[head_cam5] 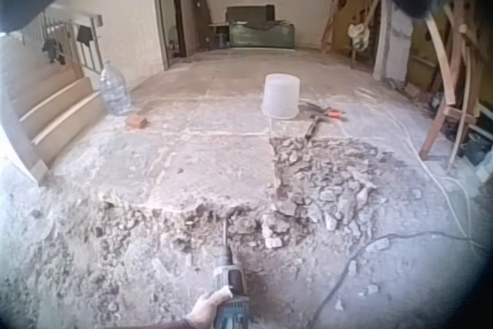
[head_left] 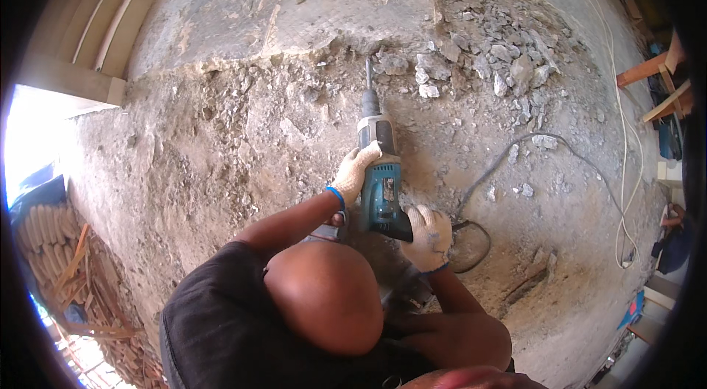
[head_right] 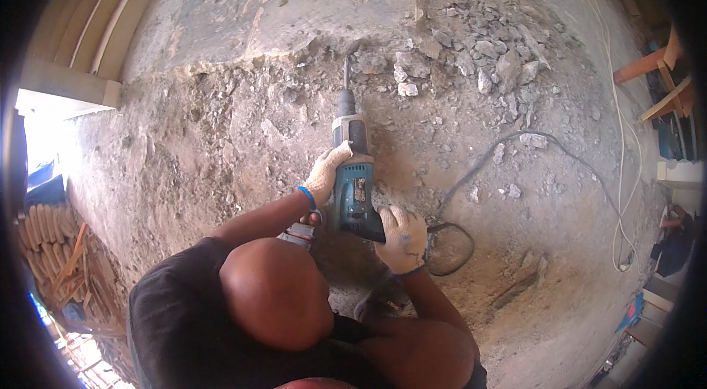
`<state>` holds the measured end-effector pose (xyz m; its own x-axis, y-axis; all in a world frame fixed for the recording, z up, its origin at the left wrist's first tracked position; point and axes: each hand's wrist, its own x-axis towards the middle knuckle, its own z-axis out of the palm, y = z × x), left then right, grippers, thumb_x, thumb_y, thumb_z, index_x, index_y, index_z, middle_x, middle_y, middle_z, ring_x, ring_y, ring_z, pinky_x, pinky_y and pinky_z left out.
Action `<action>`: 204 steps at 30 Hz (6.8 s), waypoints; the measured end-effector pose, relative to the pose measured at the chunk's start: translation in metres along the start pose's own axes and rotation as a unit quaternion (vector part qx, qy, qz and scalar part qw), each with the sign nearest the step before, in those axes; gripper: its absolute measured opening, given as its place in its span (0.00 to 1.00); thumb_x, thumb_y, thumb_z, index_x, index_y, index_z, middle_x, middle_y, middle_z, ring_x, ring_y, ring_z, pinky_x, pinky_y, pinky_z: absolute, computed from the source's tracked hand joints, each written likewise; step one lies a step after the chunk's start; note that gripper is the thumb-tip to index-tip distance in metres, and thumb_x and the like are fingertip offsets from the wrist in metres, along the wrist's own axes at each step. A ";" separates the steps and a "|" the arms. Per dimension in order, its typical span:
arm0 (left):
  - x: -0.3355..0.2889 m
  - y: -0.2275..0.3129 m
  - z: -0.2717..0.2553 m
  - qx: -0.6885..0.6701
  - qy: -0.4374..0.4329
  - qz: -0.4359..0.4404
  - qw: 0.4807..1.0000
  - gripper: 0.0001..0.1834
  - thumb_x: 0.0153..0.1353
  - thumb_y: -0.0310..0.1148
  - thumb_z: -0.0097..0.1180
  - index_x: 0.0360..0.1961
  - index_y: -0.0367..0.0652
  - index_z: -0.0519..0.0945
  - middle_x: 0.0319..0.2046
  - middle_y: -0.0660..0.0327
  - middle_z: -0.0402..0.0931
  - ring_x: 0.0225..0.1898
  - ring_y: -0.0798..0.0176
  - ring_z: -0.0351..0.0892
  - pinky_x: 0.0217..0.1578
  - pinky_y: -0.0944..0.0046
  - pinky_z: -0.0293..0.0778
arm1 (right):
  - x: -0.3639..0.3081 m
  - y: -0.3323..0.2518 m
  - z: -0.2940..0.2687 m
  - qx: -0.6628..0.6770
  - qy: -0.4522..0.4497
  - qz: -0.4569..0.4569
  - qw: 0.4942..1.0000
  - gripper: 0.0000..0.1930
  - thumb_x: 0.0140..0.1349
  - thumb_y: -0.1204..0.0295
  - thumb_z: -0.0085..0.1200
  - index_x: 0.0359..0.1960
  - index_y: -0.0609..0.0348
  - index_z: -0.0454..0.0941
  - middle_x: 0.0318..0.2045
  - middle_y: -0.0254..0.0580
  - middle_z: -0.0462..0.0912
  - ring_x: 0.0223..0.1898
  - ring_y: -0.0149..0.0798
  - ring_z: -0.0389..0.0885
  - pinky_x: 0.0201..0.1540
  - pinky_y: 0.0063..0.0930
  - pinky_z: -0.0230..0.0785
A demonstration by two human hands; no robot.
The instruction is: The person uses a corded rotary hammer drill to break and remove sections of a concrete floor. They repeatedly position the drill, apply pressure, and advance the bit to chip away material, creating a growing pile of concrete debris.
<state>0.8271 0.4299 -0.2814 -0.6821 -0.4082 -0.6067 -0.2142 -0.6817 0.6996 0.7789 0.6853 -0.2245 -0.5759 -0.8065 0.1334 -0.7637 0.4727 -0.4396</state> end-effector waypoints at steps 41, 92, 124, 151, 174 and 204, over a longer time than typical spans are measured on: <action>0.011 0.013 -0.001 -0.009 -0.028 -0.018 0.999 0.30 0.79 0.53 0.67 0.64 0.36 0.85 0.52 0.52 0.93 0.47 0.56 0.94 0.50 0.52 0.91 | 0.019 0.002 0.002 -0.018 -0.038 0.005 0.999 0.11 0.57 0.68 0.67 0.42 0.50 0.86 0.41 0.44 0.85 0.43 0.58 0.86 0.49 0.54 0.75; 0.033 0.048 -0.012 0.034 -0.077 -0.023 0.996 0.32 0.83 0.50 0.60 0.70 0.30 0.79 0.59 0.43 0.92 0.53 0.52 0.94 0.56 0.49 0.91 | 0.044 -0.014 0.017 -0.017 -0.047 0.039 0.998 0.11 0.58 0.67 0.67 0.42 0.49 0.89 0.43 0.45 0.87 0.46 0.56 0.88 0.52 0.52 0.76; -0.049 -0.004 0.034 0.057 0.004 0.011 0.998 0.36 0.73 0.50 0.76 0.68 0.34 0.79 0.52 0.54 0.89 0.49 0.59 0.91 0.50 0.52 0.90 | -0.052 0.007 0.005 0.060 -0.041 0.055 0.996 0.26 0.46 0.70 0.75 0.52 0.50 0.88 0.48 0.42 0.88 0.50 0.55 0.88 0.53 0.55 0.76; -0.040 0.018 0.063 0.091 -0.023 0.014 0.995 0.38 0.72 0.52 0.77 0.66 0.29 0.79 0.52 0.53 0.88 0.50 0.62 0.89 0.53 0.55 0.87 | -0.036 -0.003 -0.016 0.046 0.055 0.084 0.994 0.21 0.51 0.72 0.72 0.49 0.58 0.86 0.46 0.50 0.87 0.46 0.62 0.88 0.47 0.54 0.80; -0.074 0.126 0.072 -0.115 0.038 -0.223 0.967 0.42 0.72 0.63 0.74 0.70 0.37 0.80 0.56 0.54 0.89 0.50 0.57 0.91 0.53 0.50 0.88 | 0.109 -0.070 -0.195 0.053 -0.292 0.121 0.947 0.22 0.64 0.60 0.73 0.55 0.56 0.88 0.51 0.52 0.87 0.51 0.63 0.90 0.52 0.54 0.82; -0.044 0.500 0.097 0.385 0.001 -0.194 0.902 0.59 0.68 0.65 0.74 0.78 0.21 0.69 0.72 0.39 0.78 0.74 0.50 0.76 0.75 0.56 0.68 | 0.416 -0.236 -0.244 0.232 -0.115 0.590 0.765 0.19 0.61 0.58 0.73 0.47 0.58 0.91 0.42 0.63 0.94 0.51 0.67 0.93 0.54 0.59 0.85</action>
<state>0.6822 0.1659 0.1311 -0.4503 -0.2317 -0.8623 -0.8592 -0.1503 0.4890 0.6484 0.3244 0.1513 -0.6767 0.0184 -0.7360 0.4651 0.7856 -0.4080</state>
